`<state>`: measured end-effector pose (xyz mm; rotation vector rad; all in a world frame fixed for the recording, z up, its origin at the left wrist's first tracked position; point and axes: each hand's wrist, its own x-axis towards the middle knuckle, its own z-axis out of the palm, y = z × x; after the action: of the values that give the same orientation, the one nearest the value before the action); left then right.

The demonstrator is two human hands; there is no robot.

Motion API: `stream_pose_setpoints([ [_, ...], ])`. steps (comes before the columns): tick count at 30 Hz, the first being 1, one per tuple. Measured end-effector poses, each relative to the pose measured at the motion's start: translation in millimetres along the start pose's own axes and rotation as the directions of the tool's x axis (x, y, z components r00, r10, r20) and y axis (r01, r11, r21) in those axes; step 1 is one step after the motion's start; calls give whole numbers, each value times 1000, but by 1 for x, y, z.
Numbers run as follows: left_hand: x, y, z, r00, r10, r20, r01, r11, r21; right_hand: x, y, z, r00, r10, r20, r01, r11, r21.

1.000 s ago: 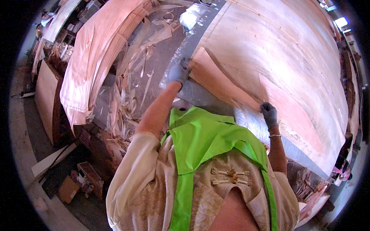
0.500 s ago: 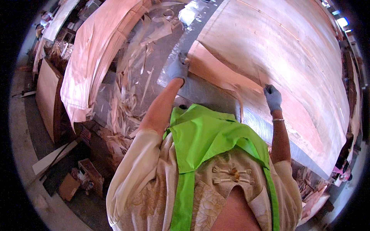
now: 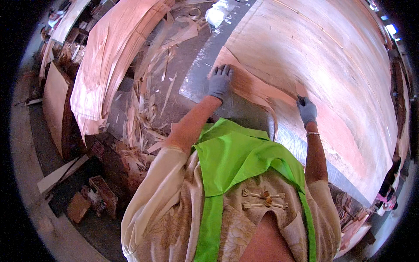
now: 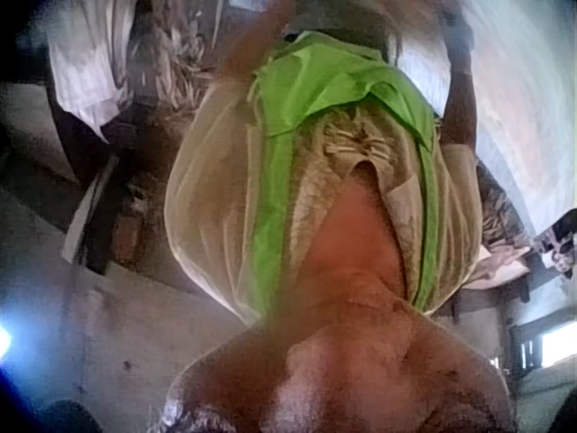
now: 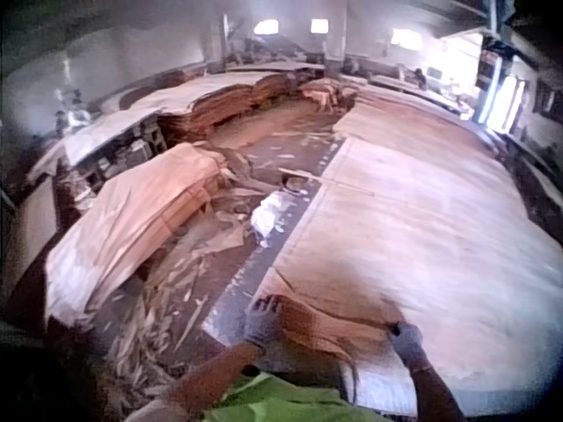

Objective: The person applies adhesive and thin wood veneer patches to a larger wooden panel, smoothing the patches by hand and using a tool to ensure they are flat. The person then moves the large wooden panel from the work surface to a stack of similar panels and picks up a long wooden rod.

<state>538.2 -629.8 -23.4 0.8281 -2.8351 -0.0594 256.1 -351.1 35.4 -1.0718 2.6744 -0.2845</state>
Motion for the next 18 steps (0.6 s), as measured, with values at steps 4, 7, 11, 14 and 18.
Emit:
stream_pose_setpoints([
  [4, -8, 47, -28, 983, -147, 108, 155, 985, -72, -9, 5, 1, 1000, 7, -26, -6, 999, 49],
  [7, -10, 50, -30, 987, -152, 56, 159, 979, -132, -14, 0, -5, 998, -30, -49, 36, 993, 111],
  [11, -11, 49, -31, 985, -164, 52, 169, 979, -114, -21, -15, -15, 987, 7, -161, 5, 997, 71],
  [14, -13, 48, -29, 987, -161, 31, 163, 978, -130, -43, -49, -31, 965, -54, -257, 94, 985, 144],
  [18, -11, 44, -24, 989, -144, 26, 146, 983, -107, -75, -80, -9, 945, -308, -113, 322, 934, 153],
])
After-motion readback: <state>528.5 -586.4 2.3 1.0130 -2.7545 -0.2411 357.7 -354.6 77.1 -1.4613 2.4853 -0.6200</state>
